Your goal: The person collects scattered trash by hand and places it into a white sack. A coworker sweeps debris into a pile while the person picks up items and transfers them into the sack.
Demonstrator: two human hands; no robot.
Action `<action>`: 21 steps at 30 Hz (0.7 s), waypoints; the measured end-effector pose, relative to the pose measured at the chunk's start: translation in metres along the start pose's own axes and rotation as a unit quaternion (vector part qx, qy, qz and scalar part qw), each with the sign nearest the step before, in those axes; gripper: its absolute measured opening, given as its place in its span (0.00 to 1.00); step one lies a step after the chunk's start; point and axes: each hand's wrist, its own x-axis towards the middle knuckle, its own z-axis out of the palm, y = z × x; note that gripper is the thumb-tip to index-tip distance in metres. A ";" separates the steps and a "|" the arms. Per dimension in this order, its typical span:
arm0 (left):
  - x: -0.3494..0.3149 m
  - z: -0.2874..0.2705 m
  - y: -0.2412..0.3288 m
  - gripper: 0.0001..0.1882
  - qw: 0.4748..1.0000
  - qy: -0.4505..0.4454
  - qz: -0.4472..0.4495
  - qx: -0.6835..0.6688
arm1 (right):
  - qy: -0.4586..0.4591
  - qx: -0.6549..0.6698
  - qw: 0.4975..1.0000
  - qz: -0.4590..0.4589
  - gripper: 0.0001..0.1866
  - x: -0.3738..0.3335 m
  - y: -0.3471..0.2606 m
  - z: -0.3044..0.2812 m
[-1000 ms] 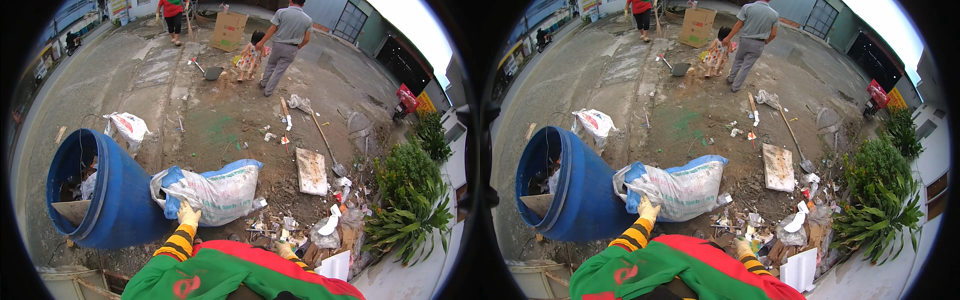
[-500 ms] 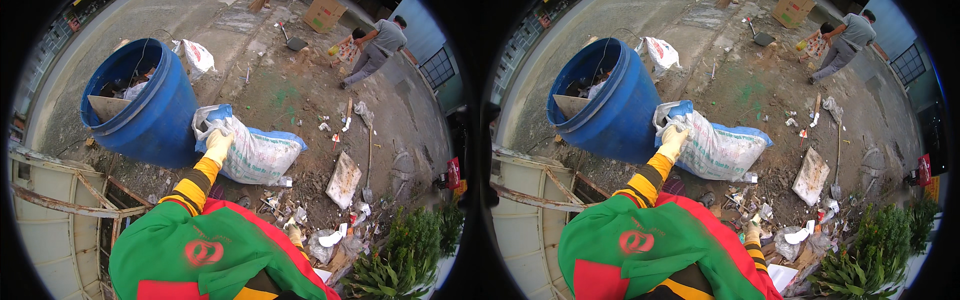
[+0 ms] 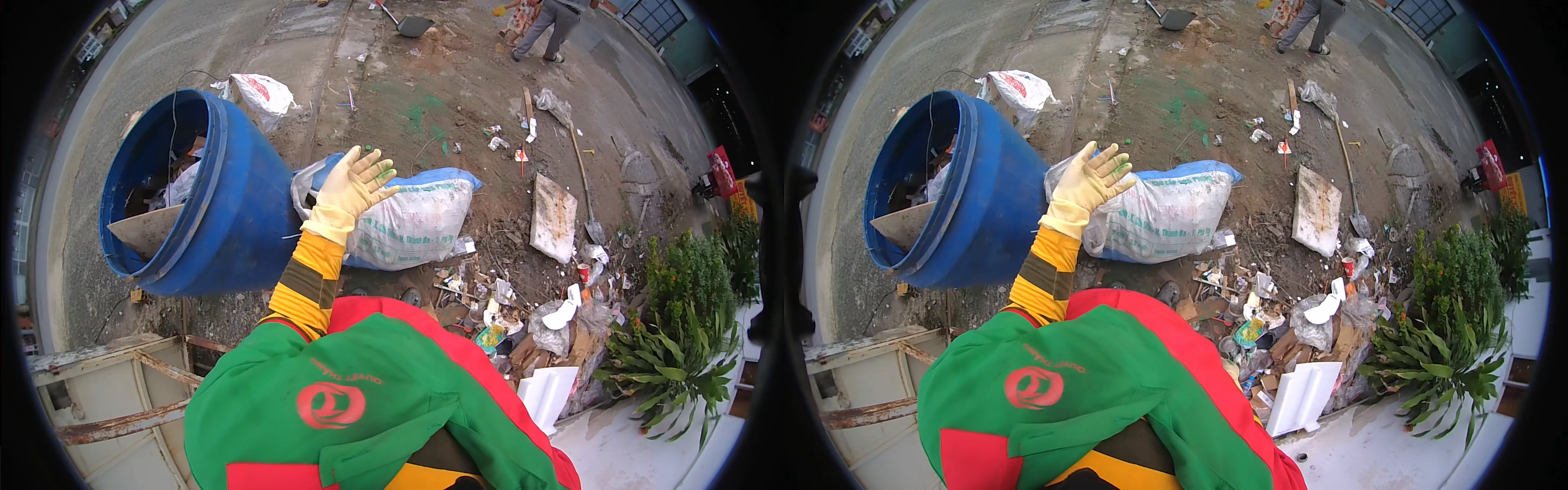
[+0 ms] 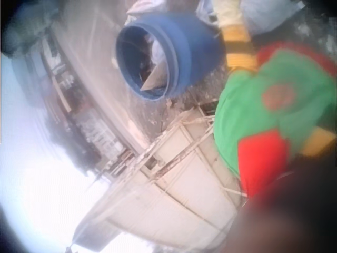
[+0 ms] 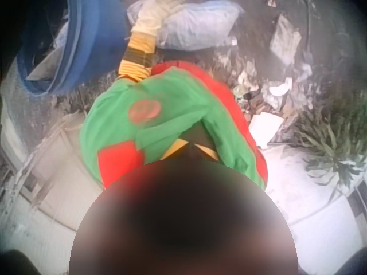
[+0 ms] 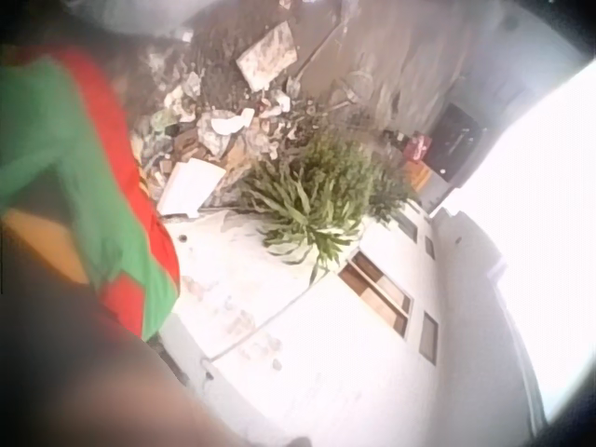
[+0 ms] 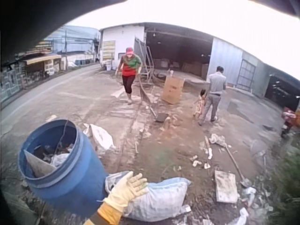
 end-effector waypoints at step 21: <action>-0.054 0.012 -0.079 0.42 0.822 -0.373 -0.088 0.421 | -0.148 0.130 0.914 -0.354 0.17 -0.163 -0.138 0.154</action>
